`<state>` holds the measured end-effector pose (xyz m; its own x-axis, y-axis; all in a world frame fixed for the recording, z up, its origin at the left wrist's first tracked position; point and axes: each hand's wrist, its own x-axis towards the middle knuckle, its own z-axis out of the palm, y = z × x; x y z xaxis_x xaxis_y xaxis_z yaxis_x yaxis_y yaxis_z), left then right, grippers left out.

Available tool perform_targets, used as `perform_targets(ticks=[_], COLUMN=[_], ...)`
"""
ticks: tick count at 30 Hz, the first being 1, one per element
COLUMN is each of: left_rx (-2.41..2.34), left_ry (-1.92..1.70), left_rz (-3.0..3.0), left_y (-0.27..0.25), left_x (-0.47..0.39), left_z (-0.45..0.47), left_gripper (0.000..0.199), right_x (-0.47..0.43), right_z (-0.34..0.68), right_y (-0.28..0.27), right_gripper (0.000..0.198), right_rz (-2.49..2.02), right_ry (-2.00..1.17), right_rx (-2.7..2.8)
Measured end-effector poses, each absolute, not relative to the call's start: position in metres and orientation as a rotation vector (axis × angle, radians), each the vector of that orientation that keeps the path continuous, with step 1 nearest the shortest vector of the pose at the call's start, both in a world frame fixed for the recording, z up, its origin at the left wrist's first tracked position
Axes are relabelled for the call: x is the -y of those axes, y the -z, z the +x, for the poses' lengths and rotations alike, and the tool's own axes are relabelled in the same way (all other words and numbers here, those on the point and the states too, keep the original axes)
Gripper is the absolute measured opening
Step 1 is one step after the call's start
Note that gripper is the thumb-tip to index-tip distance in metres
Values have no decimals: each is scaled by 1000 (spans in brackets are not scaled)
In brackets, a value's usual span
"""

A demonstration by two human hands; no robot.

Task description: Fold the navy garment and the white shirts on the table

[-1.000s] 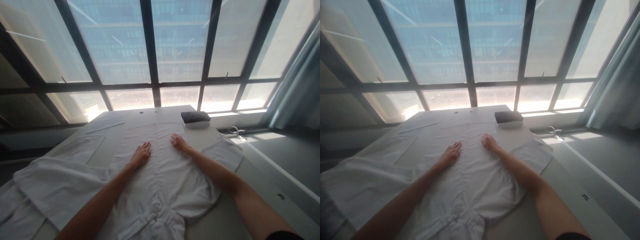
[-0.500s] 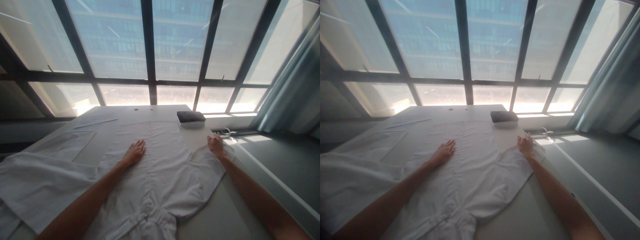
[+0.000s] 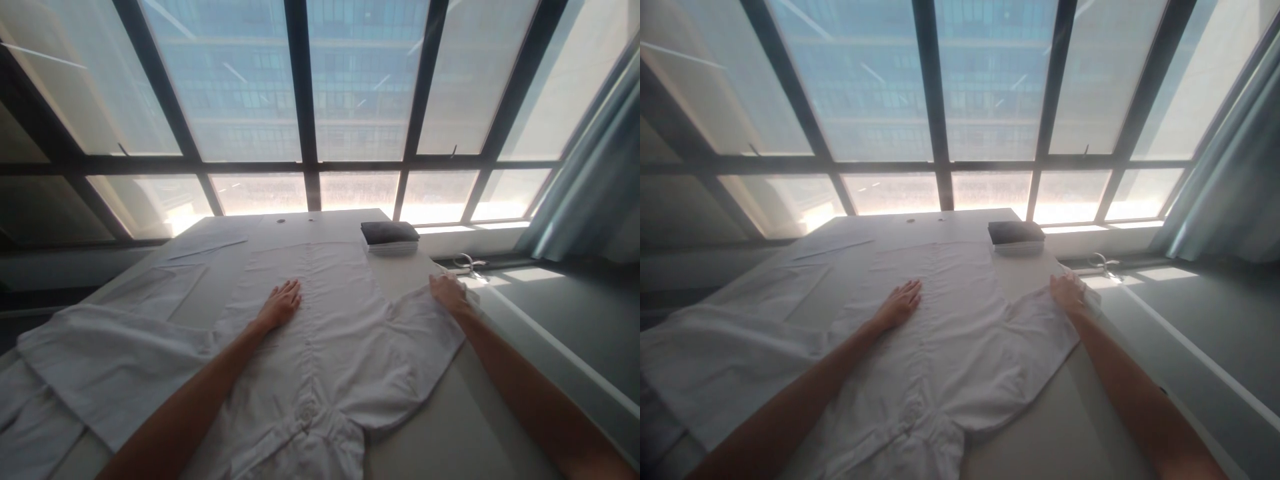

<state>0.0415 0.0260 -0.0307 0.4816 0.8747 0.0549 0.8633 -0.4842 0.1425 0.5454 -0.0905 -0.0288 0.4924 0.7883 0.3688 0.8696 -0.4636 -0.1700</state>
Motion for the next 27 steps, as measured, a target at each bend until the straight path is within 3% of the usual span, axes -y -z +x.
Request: perform_targets(ticks=[8, 13, 16, 21, 27], left_rx=[-1507, -1315, -1084, -700, -613], left_ry=[-277, -635, -786, -562, -431], left_rz=[2603, 2474, 2128, 1406, 1082], left_y=[32, 21, 4, -17, -5], left_x=[-25, -20, -3, 47, 79], left_z=[42, 55, 74, 106, 121], left_gripper=[60, 58, 60, 80, 87], right_x=[108, 125, 131, 151, 184], right_z=[485, 431, 403, 352, 309], right_y=[-52, -77, -75, -47, -15], right_gripper=[46, 42, 46, 54, 71], right_rz=[-2150, -1859, -1709, -1564, -1340], right_ry=[407, 348, 207, -60, -441], right_rx=[1410, 1619, 1714, 1832, 2097])
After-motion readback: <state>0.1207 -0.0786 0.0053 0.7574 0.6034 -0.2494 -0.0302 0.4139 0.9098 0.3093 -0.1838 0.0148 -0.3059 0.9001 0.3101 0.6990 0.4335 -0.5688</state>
